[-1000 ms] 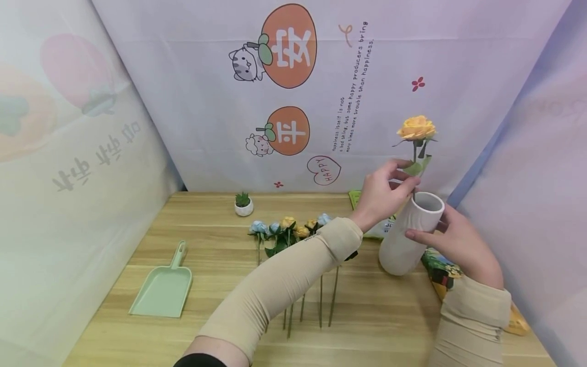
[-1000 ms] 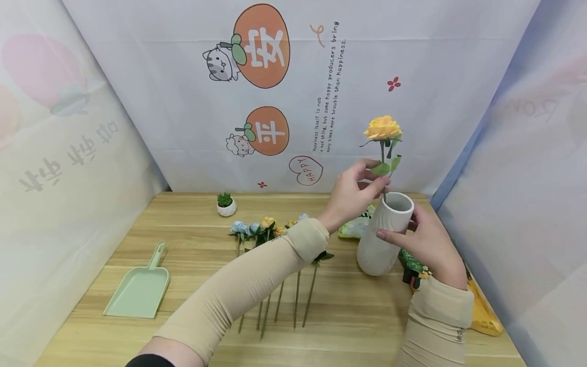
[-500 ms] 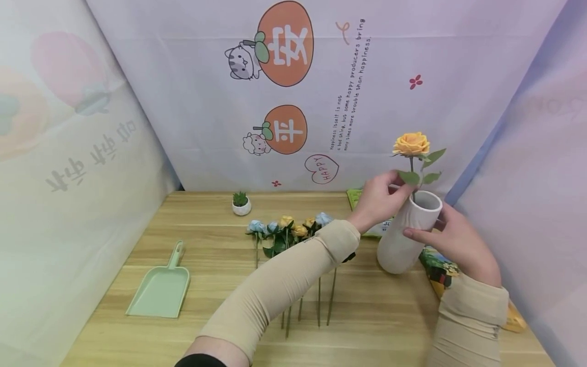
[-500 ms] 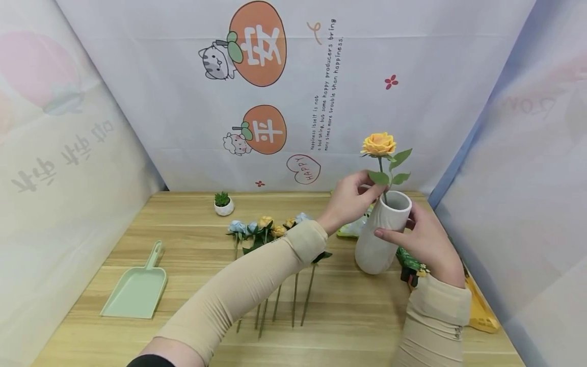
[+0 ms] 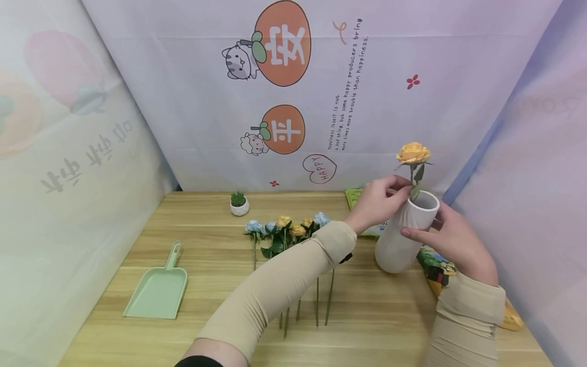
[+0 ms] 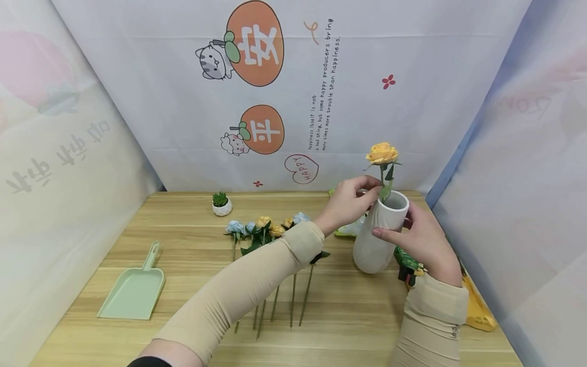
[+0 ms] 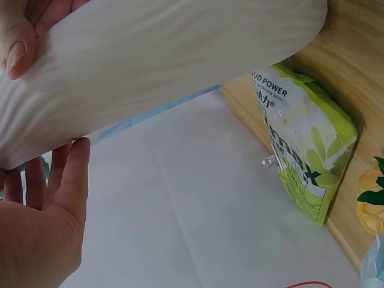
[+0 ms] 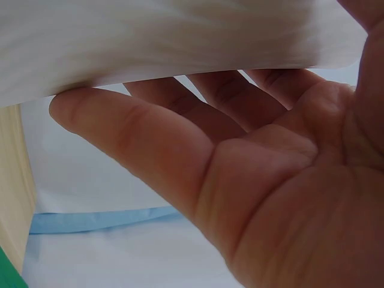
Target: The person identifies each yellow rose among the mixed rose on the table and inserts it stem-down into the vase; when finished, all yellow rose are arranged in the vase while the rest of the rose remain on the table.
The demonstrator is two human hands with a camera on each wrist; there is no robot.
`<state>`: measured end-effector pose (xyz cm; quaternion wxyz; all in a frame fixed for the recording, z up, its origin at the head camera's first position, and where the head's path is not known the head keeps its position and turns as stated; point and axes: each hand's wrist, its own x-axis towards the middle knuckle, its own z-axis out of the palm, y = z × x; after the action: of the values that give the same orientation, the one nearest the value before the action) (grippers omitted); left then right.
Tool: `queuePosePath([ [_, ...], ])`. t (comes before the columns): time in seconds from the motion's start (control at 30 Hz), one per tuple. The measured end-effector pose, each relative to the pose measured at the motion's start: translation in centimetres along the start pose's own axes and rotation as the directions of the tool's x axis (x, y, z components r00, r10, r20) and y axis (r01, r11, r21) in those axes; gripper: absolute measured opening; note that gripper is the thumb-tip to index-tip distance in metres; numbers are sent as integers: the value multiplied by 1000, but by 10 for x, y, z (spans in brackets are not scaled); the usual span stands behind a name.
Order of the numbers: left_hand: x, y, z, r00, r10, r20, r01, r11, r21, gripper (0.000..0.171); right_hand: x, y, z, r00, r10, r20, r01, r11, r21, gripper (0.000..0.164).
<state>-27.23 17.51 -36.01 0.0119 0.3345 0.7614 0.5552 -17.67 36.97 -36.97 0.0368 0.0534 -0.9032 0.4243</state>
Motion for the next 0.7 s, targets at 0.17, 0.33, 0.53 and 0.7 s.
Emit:
queuePosePath([
  [0.17, -1, 0, -1, 1000, 1, 0, -1, 1000, -6, 24, -1, -2, 0, 1000, -5, 2, 5, 1000, -2, 93],
  [0.33, -2, 0, -2, 1000, -2, 2, 2, 1000, -15, 23, -1, -2, 1, 1000, -10, 8, 10, 1000, 13, 93],
  [0.53, -4, -3, -4, 1000, 2, 6, -2, 999, -34, 25, 0, -2, 1, 1000, -6, 10, 6, 1000, 20, 93],
  [0.7, -6, -7, -6, 1000, -1, 20, 2, 999, -48, 27, 0, 0, 1, 1000, -3, 12, 3, 1000, 26, 93],
])
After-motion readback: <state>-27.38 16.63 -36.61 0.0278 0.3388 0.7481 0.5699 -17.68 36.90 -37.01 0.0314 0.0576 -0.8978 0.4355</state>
